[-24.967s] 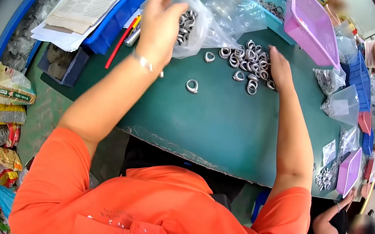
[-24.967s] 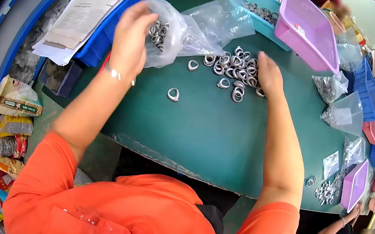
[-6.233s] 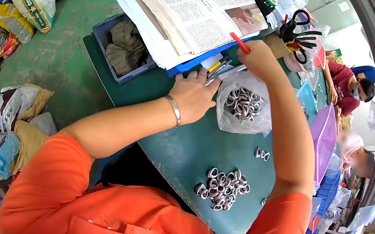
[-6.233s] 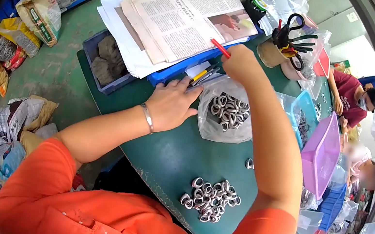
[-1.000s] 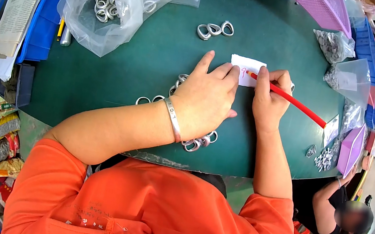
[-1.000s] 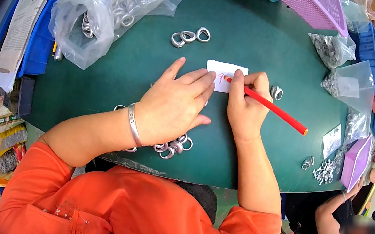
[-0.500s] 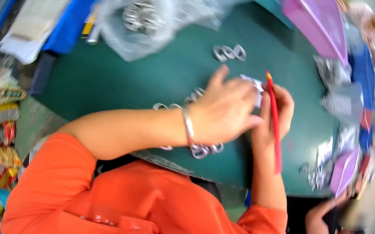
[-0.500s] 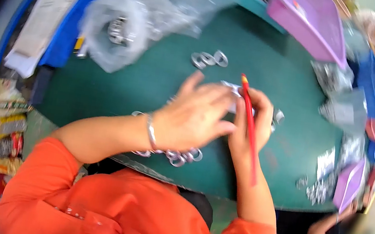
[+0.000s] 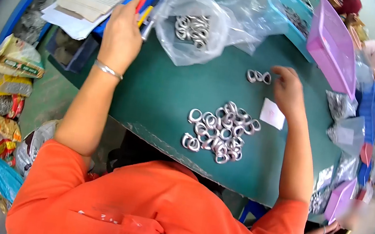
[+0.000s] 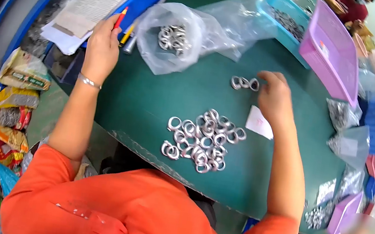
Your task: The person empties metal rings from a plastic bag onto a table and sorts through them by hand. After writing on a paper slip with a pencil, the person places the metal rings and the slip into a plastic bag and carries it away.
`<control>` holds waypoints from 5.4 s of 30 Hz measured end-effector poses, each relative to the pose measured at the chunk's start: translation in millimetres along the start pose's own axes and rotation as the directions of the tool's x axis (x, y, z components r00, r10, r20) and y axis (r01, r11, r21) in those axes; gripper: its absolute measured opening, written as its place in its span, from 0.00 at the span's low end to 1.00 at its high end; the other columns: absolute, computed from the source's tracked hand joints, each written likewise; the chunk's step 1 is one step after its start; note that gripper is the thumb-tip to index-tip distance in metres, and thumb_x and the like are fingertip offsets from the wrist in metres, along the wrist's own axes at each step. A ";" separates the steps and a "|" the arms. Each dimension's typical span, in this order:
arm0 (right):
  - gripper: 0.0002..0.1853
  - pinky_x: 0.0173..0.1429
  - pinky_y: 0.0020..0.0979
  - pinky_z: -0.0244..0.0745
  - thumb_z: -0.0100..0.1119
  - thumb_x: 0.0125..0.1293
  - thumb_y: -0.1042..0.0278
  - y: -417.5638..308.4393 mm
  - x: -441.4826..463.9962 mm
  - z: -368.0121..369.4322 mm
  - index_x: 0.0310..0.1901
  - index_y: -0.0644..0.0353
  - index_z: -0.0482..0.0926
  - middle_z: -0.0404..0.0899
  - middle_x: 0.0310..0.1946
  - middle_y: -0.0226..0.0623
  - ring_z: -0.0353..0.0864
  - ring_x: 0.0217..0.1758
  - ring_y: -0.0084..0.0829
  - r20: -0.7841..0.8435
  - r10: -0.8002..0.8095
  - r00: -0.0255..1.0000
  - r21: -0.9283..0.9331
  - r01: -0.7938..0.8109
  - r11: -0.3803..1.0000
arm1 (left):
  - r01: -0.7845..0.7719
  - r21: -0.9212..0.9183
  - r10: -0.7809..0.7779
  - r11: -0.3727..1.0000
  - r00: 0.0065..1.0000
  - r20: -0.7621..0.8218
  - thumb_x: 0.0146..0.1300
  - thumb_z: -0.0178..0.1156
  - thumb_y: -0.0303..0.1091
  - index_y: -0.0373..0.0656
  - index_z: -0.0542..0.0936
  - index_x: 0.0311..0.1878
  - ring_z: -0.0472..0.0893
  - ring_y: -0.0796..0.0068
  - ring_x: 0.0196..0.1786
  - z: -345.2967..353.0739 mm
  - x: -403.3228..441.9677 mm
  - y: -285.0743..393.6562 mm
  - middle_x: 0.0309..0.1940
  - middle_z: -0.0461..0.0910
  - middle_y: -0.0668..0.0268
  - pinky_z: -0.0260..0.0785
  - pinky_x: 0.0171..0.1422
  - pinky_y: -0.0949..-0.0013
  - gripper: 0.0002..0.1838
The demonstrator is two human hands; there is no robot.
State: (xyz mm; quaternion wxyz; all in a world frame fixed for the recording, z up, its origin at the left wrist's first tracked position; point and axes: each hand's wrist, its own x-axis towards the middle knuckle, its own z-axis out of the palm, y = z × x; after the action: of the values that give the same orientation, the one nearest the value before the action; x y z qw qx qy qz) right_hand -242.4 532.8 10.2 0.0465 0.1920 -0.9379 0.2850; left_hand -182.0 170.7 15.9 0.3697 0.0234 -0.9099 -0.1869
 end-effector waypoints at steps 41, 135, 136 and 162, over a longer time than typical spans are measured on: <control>0.16 0.42 0.28 0.72 0.48 0.47 0.92 -35.5 -109.6 5.9 0.37 0.64 0.76 0.75 0.35 0.38 0.77 0.38 0.34 0.000 -0.126 0.992 0.496 0.110 0.861 | 0.135 -0.751 0.514 0.646 0.651 0.559 0.56 0.52 0.15 0.37 0.74 0.45 0.75 0.72 0.32 15.7 -63.7 103.8 0.30 0.75 0.63 0.68 0.36 0.75 0.13; 0.11 0.48 0.32 0.69 0.61 0.52 0.74 -117.0 -25.0 71.2 0.38 0.64 0.75 0.76 0.37 0.42 0.76 0.38 0.35 -0.552 -0.015 0.834 0.448 0.312 0.838 | 0.328 -0.038 0.129 -0.944 0.474 0.871 0.69 0.44 0.45 0.45 0.76 0.48 0.77 0.70 0.47 54.3 -63.0 146.5 0.43 0.78 0.65 0.69 0.56 0.66 0.17; 0.12 0.47 0.33 0.69 0.62 0.51 0.74 -126.2 -28.2 75.5 0.38 0.63 0.75 0.76 0.35 0.42 0.76 0.38 0.37 -0.522 0.045 0.851 0.468 0.242 0.850 | 0.318 -0.049 0.126 -0.947 0.505 0.854 0.68 0.46 0.45 0.45 0.78 0.42 0.78 0.72 0.41 55.5 -66.7 142.6 0.38 0.79 0.68 0.71 0.50 0.67 0.16; 0.33 0.67 0.50 0.57 0.60 0.56 0.43 -86.3 -55.0 43.8 0.58 0.58 0.71 0.64 0.61 0.53 0.60 0.65 0.54 0.306 -0.497 0.812 0.216 0.449 0.867 | 0.681 -0.626 -0.224 0.380 0.724 0.652 0.59 0.56 0.24 0.33 0.80 0.46 0.79 0.77 0.38 56.1 60.1 41.2 0.39 0.82 0.63 0.71 0.46 0.76 0.12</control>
State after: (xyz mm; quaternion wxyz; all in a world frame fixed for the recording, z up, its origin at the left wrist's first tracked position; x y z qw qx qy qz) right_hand -157.3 461.0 7.4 -0.0653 0.4698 -0.8320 0.2876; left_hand -259.8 216.3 33.6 0.0350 0.0558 -0.7161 -0.6949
